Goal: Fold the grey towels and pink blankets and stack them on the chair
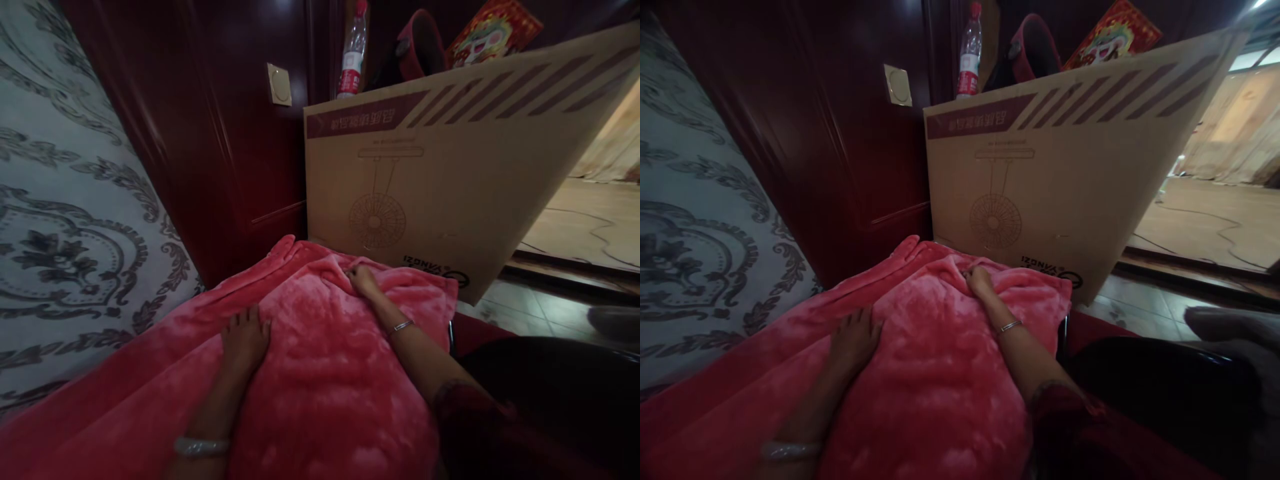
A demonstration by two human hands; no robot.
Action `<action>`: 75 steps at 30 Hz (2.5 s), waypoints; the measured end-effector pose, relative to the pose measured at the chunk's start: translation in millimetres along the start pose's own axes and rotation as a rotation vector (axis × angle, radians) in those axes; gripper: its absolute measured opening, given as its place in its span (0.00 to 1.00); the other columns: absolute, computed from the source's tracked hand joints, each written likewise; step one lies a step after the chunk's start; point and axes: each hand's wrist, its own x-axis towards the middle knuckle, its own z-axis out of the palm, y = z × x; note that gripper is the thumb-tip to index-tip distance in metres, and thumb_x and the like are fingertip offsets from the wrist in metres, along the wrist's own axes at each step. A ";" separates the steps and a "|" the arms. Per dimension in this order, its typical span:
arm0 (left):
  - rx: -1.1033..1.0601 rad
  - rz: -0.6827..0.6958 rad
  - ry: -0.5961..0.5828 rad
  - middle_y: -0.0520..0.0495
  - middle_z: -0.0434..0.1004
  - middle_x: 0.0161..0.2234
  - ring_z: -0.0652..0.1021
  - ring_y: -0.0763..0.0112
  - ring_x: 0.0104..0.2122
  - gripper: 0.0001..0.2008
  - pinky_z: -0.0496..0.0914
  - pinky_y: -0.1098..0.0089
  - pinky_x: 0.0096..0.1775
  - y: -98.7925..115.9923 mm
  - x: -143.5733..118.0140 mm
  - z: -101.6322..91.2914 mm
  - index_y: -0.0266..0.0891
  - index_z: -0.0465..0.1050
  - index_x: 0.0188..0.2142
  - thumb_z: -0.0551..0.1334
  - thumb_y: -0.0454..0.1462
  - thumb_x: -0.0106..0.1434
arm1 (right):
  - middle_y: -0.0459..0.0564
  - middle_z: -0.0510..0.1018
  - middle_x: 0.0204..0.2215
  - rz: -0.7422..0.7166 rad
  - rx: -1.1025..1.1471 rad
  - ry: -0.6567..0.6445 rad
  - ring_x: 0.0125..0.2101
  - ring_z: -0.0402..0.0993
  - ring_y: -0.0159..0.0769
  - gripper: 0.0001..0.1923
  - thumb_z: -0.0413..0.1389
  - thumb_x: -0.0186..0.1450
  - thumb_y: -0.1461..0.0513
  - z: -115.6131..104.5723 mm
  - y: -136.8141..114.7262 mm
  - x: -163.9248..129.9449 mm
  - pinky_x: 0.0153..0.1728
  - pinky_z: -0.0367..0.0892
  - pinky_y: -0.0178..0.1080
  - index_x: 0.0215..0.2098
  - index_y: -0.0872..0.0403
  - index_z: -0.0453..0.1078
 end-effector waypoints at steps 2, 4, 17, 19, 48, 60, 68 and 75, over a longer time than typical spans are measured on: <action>-0.007 0.001 0.003 0.31 0.66 0.63 0.68 0.44 0.60 0.28 0.64 0.49 0.56 -0.6 -0.8 0.4 0.30 0.61 0.65 0.47 0.43 0.71 | 0.61 0.83 0.37 0.013 -0.026 -0.029 0.39 0.79 0.46 0.10 0.58 0.64 0.60 0.9 4.9 4.9 0.41 0.69 0.39 0.34 0.59 0.79; -0.010 0.008 0.020 0.31 0.67 0.63 0.68 0.44 0.59 0.28 0.64 0.48 0.56 -0.9 -1.1 2.0 0.31 0.62 0.65 0.47 0.43 0.71 | 0.65 0.82 0.38 -0.025 -0.032 -0.045 0.41 0.79 0.50 0.12 0.61 0.61 0.58 4.6 6.1 4.8 0.44 0.69 0.43 0.35 0.59 0.79; -0.011 -0.028 -0.004 0.33 0.66 0.63 0.68 0.44 0.59 0.28 0.64 0.48 0.56 2.9 -2.9 0.9 0.33 0.62 0.66 0.49 0.43 0.71 | 0.48 0.78 0.29 -0.331 0.290 0.105 0.32 0.71 0.37 0.12 0.50 0.60 0.59 17.2 10.6 15.3 0.37 0.68 0.37 0.34 0.56 0.72; -0.011 -0.025 0.010 0.33 0.67 0.63 0.68 0.45 0.59 0.27 0.63 0.48 0.57 1.7 -3.1 3.1 0.33 0.63 0.65 0.49 0.43 0.71 | 0.50 0.78 0.33 -0.249 0.317 0.236 0.34 0.71 0.38 0.15 0.44 0.63 0.59 3.1 8.6 33.5 0.39 0.68 0.38 0.38 0.56 0.71; -0.027 -0.155 0.012 0.32 0.79 0.46 0.77 0.50 0.49 0.20 0.67 0.58 0.49 -20.3 5.8 -9.3 0.32 0.76 0.48 0.50 0.41 0.71 | 0.64 0.79 0.47 -0.098 -0.244 0.019 0.47 0.76 0.46 0.22 0.47 0.71 0.61 21.7 -9.6 101.4 0.44 0.66 0.39 0.61 0.57 0.66; -0.228 -0.250 -0.070 0.37 0.81 0.42 0.79 0.55 0.44 0.18 0.66 0.64 0.40 -33.7 14.0 -6.2 0.35 0.76 0.42 0.52 0.43 0.71 | 0.55 0.81 0.32 -0.116 0.020 -0.050 0.30 0.74 0.37 0.15 0.53 0.59 0.66 17.1 -10.9 113.5 0.33 0.67 0.36 0.42 0.61 0.75; -0.120 -0.255 0.147 0.36 0.78 0.47 0.78 0.56 0.46 0.16 0.68 0.63 0.45 -29.7 10.1 -10.0 0.35 0.74 0.44 0.49 0.39 0.72 | 0.59 0.81 0.46 -0.273 -0.172 0.079 0.44 0.77 0.41 0.19 0.49 0.65 0.68 25.0 -9.7 112.2 0.44 0.66 0.37 0.53 0.57 0.69; -0.022 -0.211 -0.050 0.31 0.80 0.45 0.79 0.48 0.47 0.21 0.70 0.59 0.44 -33.5 17.1 -5.3 0.31 0.75 0.47 0.49 0.42 0.71 | 0.59 0.77 0.53 -0.251 -0.294 0.014 0.51 0.74 0.42 0.20 0.46 0.70 0.65 22.4 -3.9 98.5 0.49 0.64 0.37 0.59 0.55 0.67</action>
